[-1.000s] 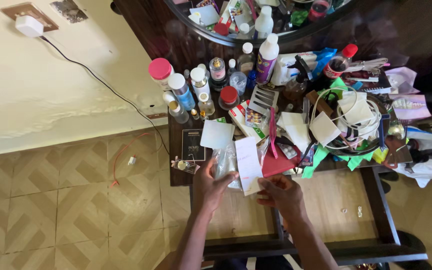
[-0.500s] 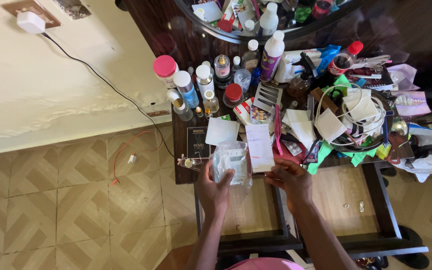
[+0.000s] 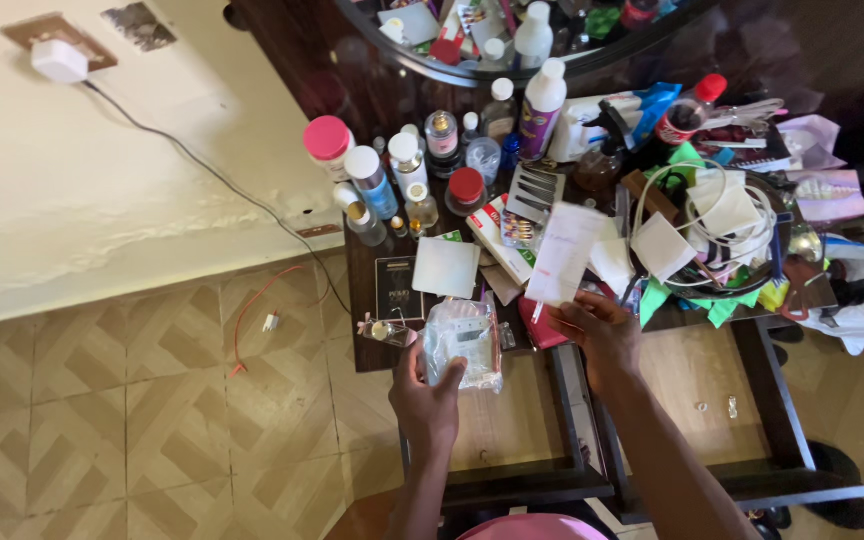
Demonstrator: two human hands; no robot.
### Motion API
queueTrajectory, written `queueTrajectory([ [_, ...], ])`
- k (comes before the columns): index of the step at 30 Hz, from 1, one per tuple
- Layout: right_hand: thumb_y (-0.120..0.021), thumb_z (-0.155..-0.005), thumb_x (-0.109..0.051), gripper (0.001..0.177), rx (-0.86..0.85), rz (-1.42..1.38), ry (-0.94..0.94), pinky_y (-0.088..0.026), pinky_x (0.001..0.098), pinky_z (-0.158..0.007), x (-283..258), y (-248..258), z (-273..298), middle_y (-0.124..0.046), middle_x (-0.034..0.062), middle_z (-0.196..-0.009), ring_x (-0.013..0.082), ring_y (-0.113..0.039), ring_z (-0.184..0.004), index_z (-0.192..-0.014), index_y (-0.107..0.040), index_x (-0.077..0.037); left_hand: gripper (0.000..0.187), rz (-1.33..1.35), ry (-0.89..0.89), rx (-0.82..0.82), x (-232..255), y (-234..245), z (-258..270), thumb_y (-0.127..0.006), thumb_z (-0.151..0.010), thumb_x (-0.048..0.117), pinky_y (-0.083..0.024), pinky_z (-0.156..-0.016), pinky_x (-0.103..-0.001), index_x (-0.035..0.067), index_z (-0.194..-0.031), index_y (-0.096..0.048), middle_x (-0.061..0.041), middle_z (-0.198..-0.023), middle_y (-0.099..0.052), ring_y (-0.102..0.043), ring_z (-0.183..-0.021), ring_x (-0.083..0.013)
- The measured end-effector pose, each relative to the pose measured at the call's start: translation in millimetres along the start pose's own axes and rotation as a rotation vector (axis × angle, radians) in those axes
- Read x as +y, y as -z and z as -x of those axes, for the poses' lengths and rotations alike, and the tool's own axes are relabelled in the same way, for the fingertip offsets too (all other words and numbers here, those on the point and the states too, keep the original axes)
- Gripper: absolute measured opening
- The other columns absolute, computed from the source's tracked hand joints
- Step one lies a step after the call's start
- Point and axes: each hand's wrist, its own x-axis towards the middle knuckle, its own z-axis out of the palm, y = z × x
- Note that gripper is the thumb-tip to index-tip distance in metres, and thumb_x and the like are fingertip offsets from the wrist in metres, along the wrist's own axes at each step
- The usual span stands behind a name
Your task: The person organizes a cluttered vanity by picking up various items such as a hair tie, wipes, a pouch, a hairbrush, and cables, then placing them into an open drawer. The person continues to sort through small packets and papers, moving them into the drawer as well.
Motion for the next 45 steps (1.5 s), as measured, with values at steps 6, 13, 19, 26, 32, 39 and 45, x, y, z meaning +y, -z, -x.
queueTrajectory([
  [6, -0.068, -0.098, -0.01, 0.027, -0.053, -0.027, 0.142, -0.065, 0.0472, -0.09, -30.1, 55.4, 17.2, -0.071, 0.0245, -0.11, 0.0307, -0.074, -0.099, -0.115, -0.062, 0.011, 0.084, 0.079, 0.162, -0.112, 32.6, -19.0, 1.8, -0.087, -0.07, 0.039, -0.063, -0.078, -0.039, 0.002, -0.14, -0.059, -0.018, -0.112, -0.07, -0.07, -0.092, -0.0264],
  [13, -0.063, -0.101, -0.01, 0.026, 0.252, -0.076, 0.191, -0.063, 0.0469, -0.087, -68.3, 176.4, 49.1, -0.069, 0.0232, -0.111, 0.0359, -0.074, -0.098, -0.118, -0.057, 0.009, 0.061, 0.553, -0.02, -0.4, 97.7, -92.9, 41.2, -0.082, -0.082, 0.013, -0.057, -0.095, -0.03, -0.005, -0.135, -0.059, -0.012, -0.117, -0.073, -0.07, -0.105, -0.0165],
  [19, -0.063, -0.103, -0.008, 0.028, 0.449, -0.103, 0.21, -0.062, 0.0462, -0.089, -79.9, 307.6, 20.4, -0.068, 0.0222, -0.115, 0.0378, -0.072, -0.105, -0.122, -0.054, 0.01, 0.053, 0.323, -0.026, -0.51, 135.6, -182.4, 81.3, -0.082, -0.082, 0.006, -0.057, -0.085, -0.031, -0.008, -0.128, -0.061, -0.013, -0.106, -0.076, -0.07, -0.095, -0.0164],
  [26, -0.061, -0.101, -0.008, 0.021, 0.444, -0.14, 0.189, -0.064, 0.0485, -0.09, -77.2, 434.4, -83.7, -0.064, 0.0169, -0.109, 0.0374, -0.072, -0.108, -0.114, -0.054, 0.007, 0.053, 0.437, -0.002, -0.614, 153.1, -254.0, 127.4, -0.079, -0.083, 0.004, -0.057, -0.089, -0.031, -0.009, -0.13, -0.058, -0.014, -0.113, -0.073, -0.07, -0.1, -0.0167],
  [32, -0.061, -0.101, -0.007, 0.017, 0.394, -0.248, 0.198, -0.065, 0.0511, -0.089, -70.7, 479.2, -164.8, -0.063, 0.0128, -0.106, 0.0381, -0.073, -0.108, -0.112, -0.053, 0.003, 0.067, 0.266, 0.172, -0.476, 160.7, -281.3, 145.9, -0.082, -0.071, 0.003, -0.062, -0.082, -0.035, -0.005, -0.132, -0.057, -0.02, -0.106, -0.076, -0.077, -0.092, -0.0235],
  [39, -0.065, -0.099, -0.009, 0.034, 0.359, -0.347, 0.134, -0.063, 0.0517, -0.09, -51.7, 487.0, -212.0, -0.065, 0.0184, -0.115, 0.0379, -0.071, -0.111, -0.126, -0.051, 0.007, 0.064, 0.305, 0.059, -0.42, 158.4, -289.5, 142.2, -0.084, -0.072, 0.002, -0.06, -0.086, -0.033, -0.009, -0.129, -0.058, -0.02, -0.109, -0.074, -0.074, -0.098, -0.0221],
  [45, -0.067, -0.097, -0.011, 0.045, 0.471, -0.179, 0.099, -0.063, 0.0457, -0.085, -57.6, 451.3, -168.5, -0.067, 0.0171, -0.125, 0.0306, -0.07, -0.107, -0.136, -0.054, 0.004, 0.06, 0.41, 0.042, -0.433, 149.2, -275.5, 131.7, -0.081, -0.076, -0.003, -0.058, -0.088, -0.033, -0.01, -0.13, -0.058, -0.02, -0.111, -0.073, -0.072, -0.1, -0.0217],
])
